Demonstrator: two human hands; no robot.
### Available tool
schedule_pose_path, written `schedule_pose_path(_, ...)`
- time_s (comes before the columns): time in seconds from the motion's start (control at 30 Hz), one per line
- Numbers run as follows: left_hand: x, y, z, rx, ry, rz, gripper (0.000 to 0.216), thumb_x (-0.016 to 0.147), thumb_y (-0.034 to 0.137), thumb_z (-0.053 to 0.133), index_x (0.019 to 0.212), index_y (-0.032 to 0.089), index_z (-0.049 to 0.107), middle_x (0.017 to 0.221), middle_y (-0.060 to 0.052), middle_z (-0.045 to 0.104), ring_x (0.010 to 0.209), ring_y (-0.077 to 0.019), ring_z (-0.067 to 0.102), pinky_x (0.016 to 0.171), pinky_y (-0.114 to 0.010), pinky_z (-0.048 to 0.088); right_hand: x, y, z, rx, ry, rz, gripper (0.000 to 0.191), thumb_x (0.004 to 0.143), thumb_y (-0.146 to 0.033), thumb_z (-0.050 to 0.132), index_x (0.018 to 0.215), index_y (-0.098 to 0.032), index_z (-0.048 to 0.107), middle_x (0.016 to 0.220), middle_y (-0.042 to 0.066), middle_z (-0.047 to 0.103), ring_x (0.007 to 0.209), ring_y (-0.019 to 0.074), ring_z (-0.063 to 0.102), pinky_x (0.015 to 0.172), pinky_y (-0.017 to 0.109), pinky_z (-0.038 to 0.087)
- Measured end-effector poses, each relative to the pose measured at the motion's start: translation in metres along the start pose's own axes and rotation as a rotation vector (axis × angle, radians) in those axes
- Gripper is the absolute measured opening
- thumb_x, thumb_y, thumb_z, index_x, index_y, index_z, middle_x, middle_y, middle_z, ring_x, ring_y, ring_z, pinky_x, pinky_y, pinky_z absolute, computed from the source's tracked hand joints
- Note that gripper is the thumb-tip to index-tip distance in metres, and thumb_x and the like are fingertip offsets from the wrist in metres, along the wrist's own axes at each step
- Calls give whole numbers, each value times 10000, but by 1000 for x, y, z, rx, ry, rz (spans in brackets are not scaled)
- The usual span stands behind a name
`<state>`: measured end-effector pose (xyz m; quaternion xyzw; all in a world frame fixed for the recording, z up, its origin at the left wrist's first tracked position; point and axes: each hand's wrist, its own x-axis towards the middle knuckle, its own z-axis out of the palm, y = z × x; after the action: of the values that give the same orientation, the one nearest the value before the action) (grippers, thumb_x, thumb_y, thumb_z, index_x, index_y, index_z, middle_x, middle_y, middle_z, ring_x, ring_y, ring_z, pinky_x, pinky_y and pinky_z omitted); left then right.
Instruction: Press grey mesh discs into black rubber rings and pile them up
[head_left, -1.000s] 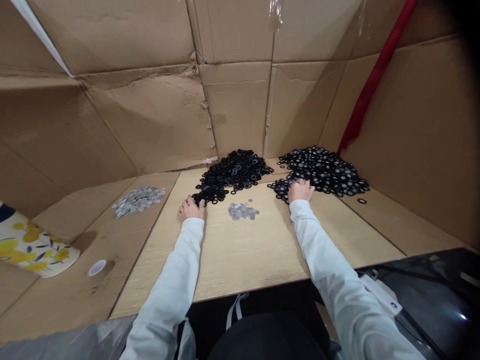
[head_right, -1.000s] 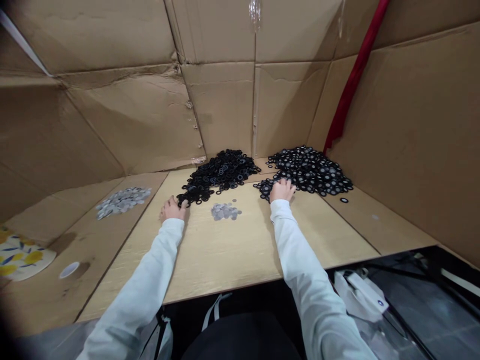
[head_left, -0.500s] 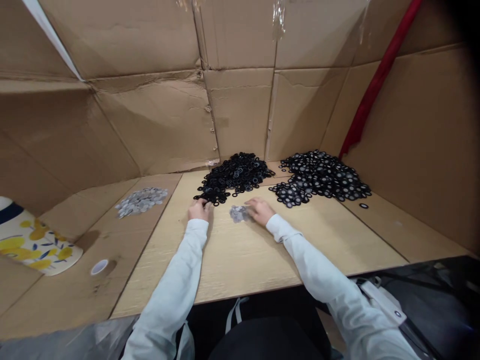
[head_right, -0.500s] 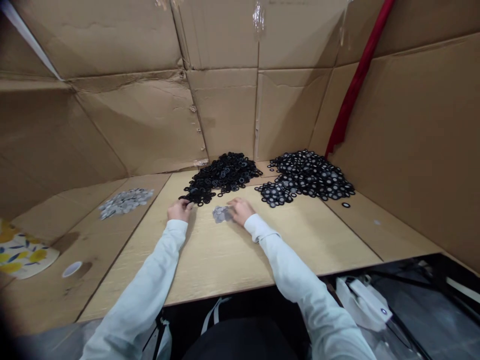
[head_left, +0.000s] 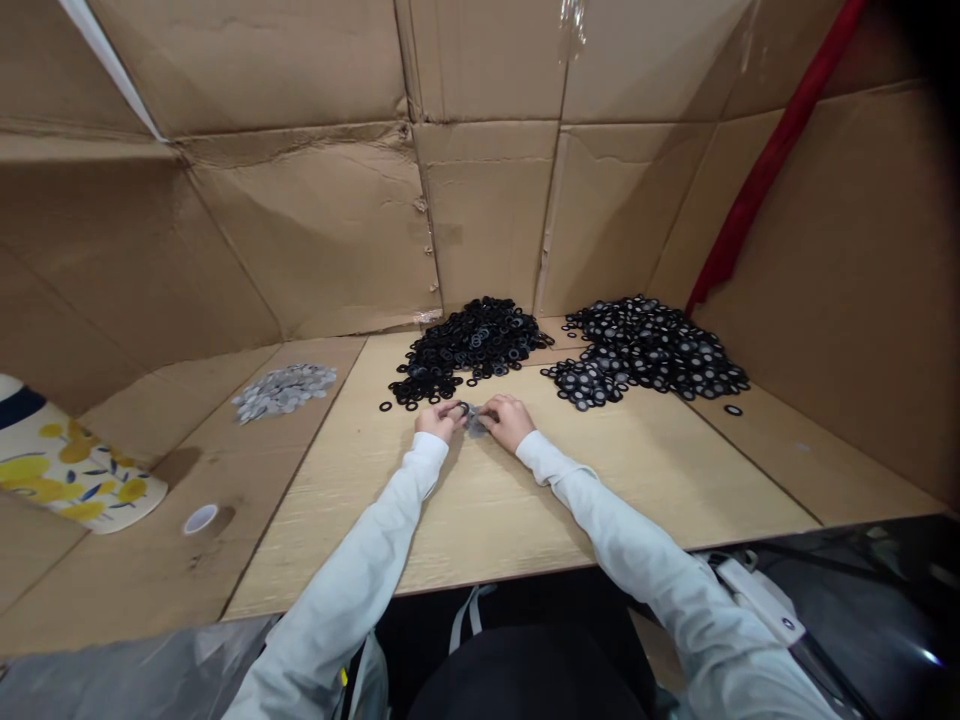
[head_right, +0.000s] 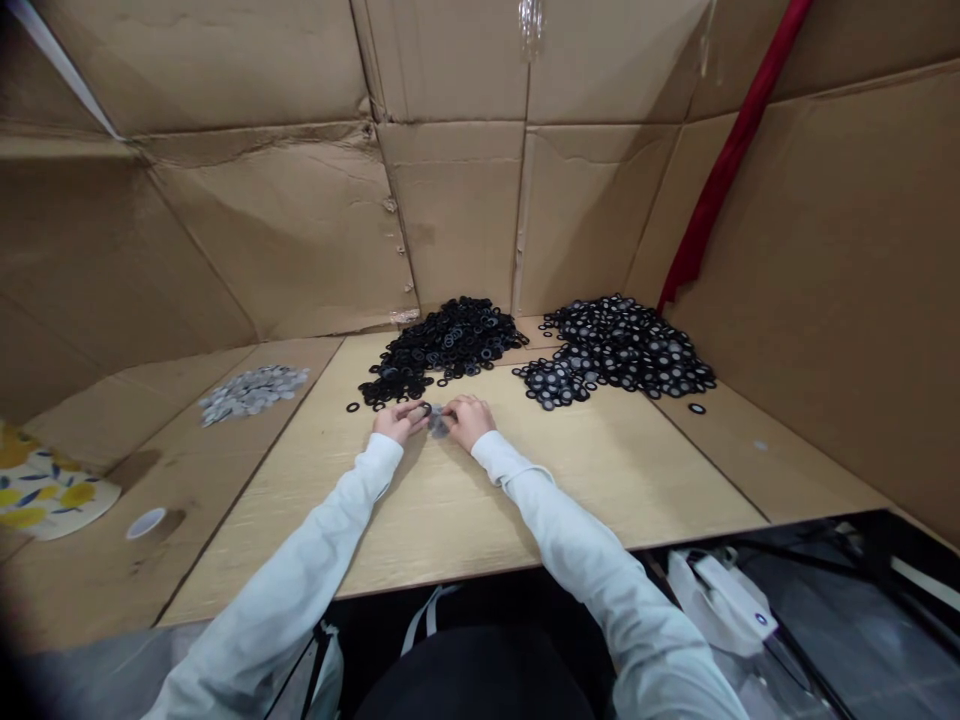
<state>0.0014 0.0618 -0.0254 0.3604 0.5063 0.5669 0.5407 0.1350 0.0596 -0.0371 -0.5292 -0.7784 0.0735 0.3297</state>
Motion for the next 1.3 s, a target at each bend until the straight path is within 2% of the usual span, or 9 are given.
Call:
schedule_pose_path(0.13, 0, -1, -1, 20, 15, 26, 140, 522, 48, 645, 653, 85, 617, 648, -52, 624, 618, -140, 600, 745, -351, 479, 1, 1, -4, 265, -12, 129, 111, 669, -193, 536, 719, -169, 632, 690, 11, 642, 598, 106, 540, 610, 219, 417)
schedule_pose_path(0.3, -2, -7, 1, -6, -105, 18, 165, 480, 93, 686, 629, 80, 617, 650, -60, 631, 630, -151, 600, 761, -363, 466, 1, 3, -7, 389, 8, 188, 142, 664, -210, 541, 753, -163, 642, 702, 20, 654, 614, 113, 558, 607, 219, 432)
schedule_pose_path(0.4, 0, -11, 1, 20, -121, 56, 211, 461, 122, 700, 655, 88, 624, 642, -54, 638, 627, -158, 599, 759, -369, 463, 2, 5, -5, 378, 20, 188, 151, 662, -220, 547, 761, -167, 647, 702, 22, 658, 614, 119, 563, 620, 232, 439)
schedule_pose_path(0.57, 3, -13, -2, 195, -104, 146, 268, 421, 162, 720, 669, 101, 640, 668, -69, 656, 679, -191, 601, 769, -362, 449, 1, 3, -5, 351, 39, 165, 151, 674, -214, 532, 765, -173, 646, 714, 18, 659, 609, 116, 562, 623, 230, 444)
schedule_pose_path(0.83, 4, -15, -1, 228, -84, 148, 238, 411, 187, 726, 619, 111, 639, 618, -57, 648, 664, -189, 601, 736, -335, 461, -1, -7, -8, 225, 60, 74, 161, 663, -151, 514, 754, -181, 644, 730, 23, 653, 618, 117, 553, 625, 234, 436)
schedule_pose_path(0.97, 4, -14, 1, 145, -138, 112, 236, 427, 193, 722, 626, 100, 634, 610, -48, 641, 637, -175, 600, 734, -350, 467, 0, -3, -6, 385, 50, 165, 136, 648, -211, 538, 734, -166, 634, 678, 19, 639, 569, 107, 536, 573, 230, 437)
schedule_pose_path(1.17, 1, -7, 3, -31, -116, -42, 203, 437, 147, 728, 588, 72, 616, 576, -43, 620, 591, -139, 595, 762, -334, 471, 1, 1, 2, 850, -88, 309, 179, 590, -248, 576, 730, -136, 572, 595, -4, 581, 503, 78, 511, 456, 193, 414)
schedule_pose_path(1.3, 0, -3, 3, -76, -111, -130, 160, 455, 99, 719, 558, 62, 603, 570, -45, 613, 567, -121, 591, 779, -313, 472, 2, 1, 3, 947, -70, 377, 175, 543, -210, 603, 692, -132, 556, 597, -4, 567, 508, 76, 517, 440, 187, 422)
